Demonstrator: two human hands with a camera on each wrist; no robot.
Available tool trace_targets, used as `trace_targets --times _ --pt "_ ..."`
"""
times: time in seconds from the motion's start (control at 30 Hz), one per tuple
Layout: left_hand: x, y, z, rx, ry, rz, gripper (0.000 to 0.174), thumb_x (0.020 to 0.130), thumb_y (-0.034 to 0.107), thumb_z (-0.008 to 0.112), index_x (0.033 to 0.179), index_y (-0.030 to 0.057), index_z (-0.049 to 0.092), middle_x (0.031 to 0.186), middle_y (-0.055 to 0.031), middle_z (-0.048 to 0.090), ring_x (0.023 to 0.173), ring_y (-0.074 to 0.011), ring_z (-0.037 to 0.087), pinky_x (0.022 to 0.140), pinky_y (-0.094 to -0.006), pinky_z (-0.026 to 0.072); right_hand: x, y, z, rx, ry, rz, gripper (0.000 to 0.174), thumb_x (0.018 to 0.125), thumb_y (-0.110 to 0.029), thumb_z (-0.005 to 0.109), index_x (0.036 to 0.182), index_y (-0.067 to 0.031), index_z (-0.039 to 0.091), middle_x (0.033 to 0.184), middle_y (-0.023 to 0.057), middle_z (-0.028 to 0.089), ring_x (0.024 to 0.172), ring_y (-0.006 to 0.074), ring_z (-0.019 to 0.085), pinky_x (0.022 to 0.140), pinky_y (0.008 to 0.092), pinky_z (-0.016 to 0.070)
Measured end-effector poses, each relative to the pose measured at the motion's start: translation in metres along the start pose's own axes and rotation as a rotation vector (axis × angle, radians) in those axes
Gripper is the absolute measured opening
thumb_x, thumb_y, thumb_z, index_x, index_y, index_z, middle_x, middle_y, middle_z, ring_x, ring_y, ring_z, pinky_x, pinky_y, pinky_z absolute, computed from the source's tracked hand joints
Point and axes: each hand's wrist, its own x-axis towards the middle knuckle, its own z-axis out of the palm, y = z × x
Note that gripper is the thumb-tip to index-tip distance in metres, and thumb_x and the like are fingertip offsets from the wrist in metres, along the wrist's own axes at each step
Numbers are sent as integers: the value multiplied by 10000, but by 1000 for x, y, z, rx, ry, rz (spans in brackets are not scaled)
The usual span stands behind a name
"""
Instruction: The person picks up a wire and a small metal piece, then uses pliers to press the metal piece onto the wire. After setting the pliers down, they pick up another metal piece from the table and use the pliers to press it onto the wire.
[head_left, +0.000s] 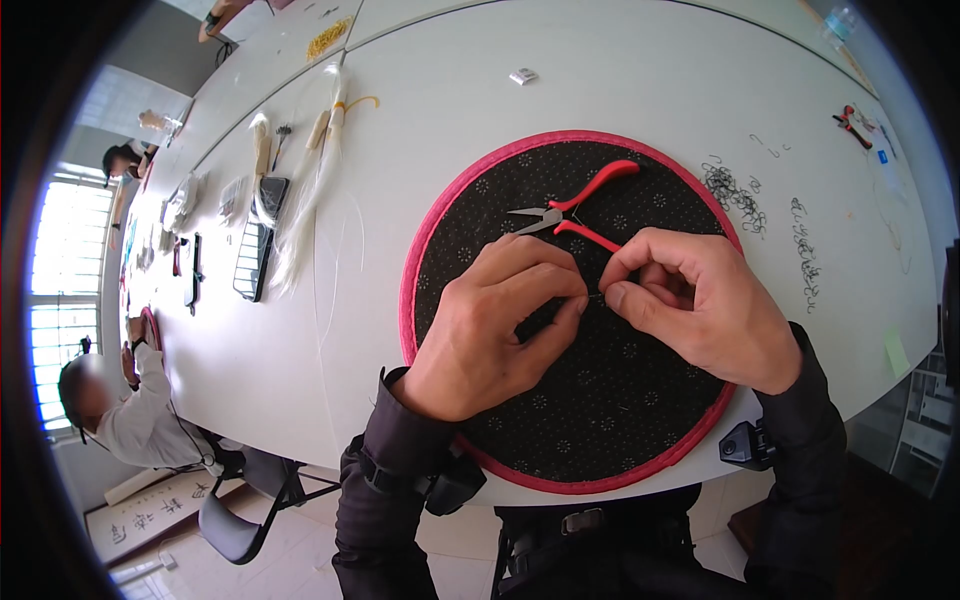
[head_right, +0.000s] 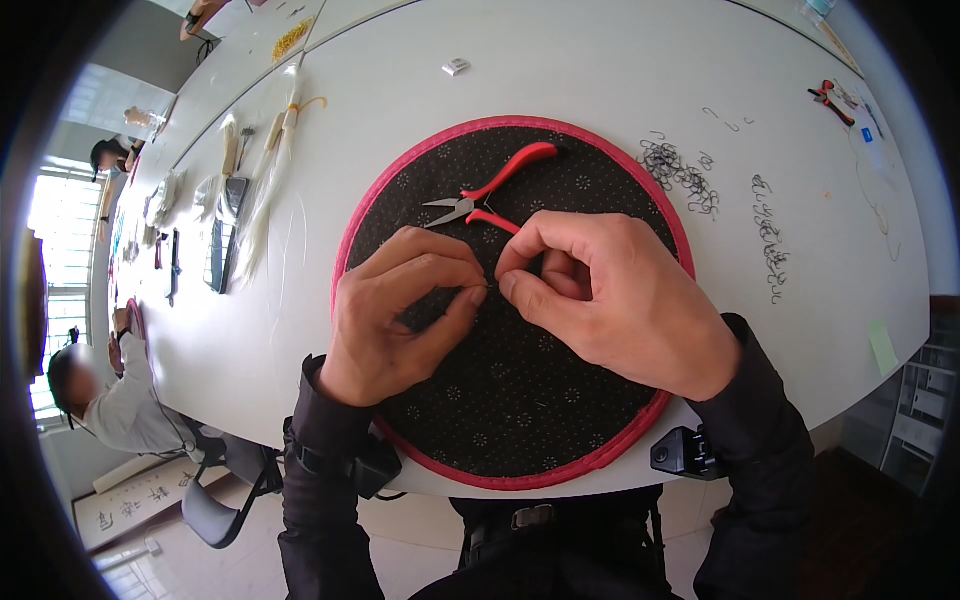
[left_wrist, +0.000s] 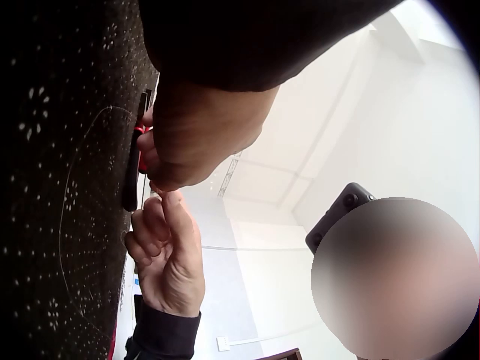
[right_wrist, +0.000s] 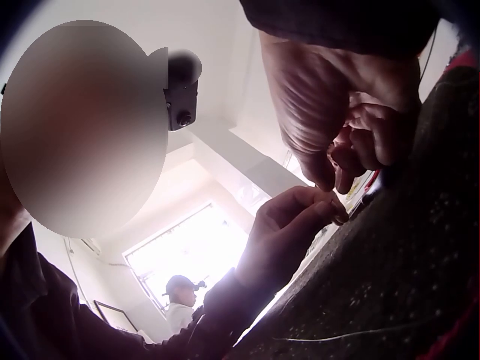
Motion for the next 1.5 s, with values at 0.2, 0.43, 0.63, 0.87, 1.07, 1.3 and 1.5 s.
trace_targets --times 0.2,0.43,0.63,0.87,1.07,1.3,1.5 --pt "-1 0 1 -9 11 -10 171 740 -69 733 888 7 691 947 -91 681 858 -228 662 750 -329 535 1 4 1 56 -23 46 189 910 -138 657 940 48 656 584 -39 494 520 22 413 490 236 331" --pt "0 0 2 16 11 26 167 740 -67 731 884 8 691 946 -91 679 853 -231 659 743 -331 530 3 5 5 111 -33 103 178 930 -132 643 920 46 651 605 -49 524 543 6 423 486 219 327" --pt "0 0 2 14 16 17 161 741 -66 731 878 4 685 941 -91 677 852 -234 658 743 -330 530 2 5 6 88 -23 102 170 943 -132 647 914 36 652 577 -58 487 527 0 386 473 228 294" --pt "0 0 4 23 30 24 164 741 -63 735 881 5 686 939 -93 681 861 -235 662 750 -329 534 3 4 7 58 -16 96 166 938 -130 652 905 32 658 563 -67 441 515 3 364 470 231 282" --pt "0 1 4 26 16 12 175 738 -65 734 890 7 687 947 -95 684 868 -234 666 757 -329 538 3 7 10 89 22 86 147 909 -115 655 877 29 663 570 -68 443 521 0 372 477 215 295" --pt "2 6 6 8 65 -19 225 733 -40 753 941 10 680 982 -114 672 891 -246 678 786 -329 545 4 12 11 135 37 83 141 896 -109 658 868 29 664 587 -66 479 536 -4 395 482 205 310" --pt "0 3 6 10 46 -31 180 755 -49 738 916 4 678 958 -111 676 868 -237 680 779 -326 541 4 12 12 142 37 91 138 903 -109 653 881 27 667 593 -67 487 536 -7 398 480 200 310"
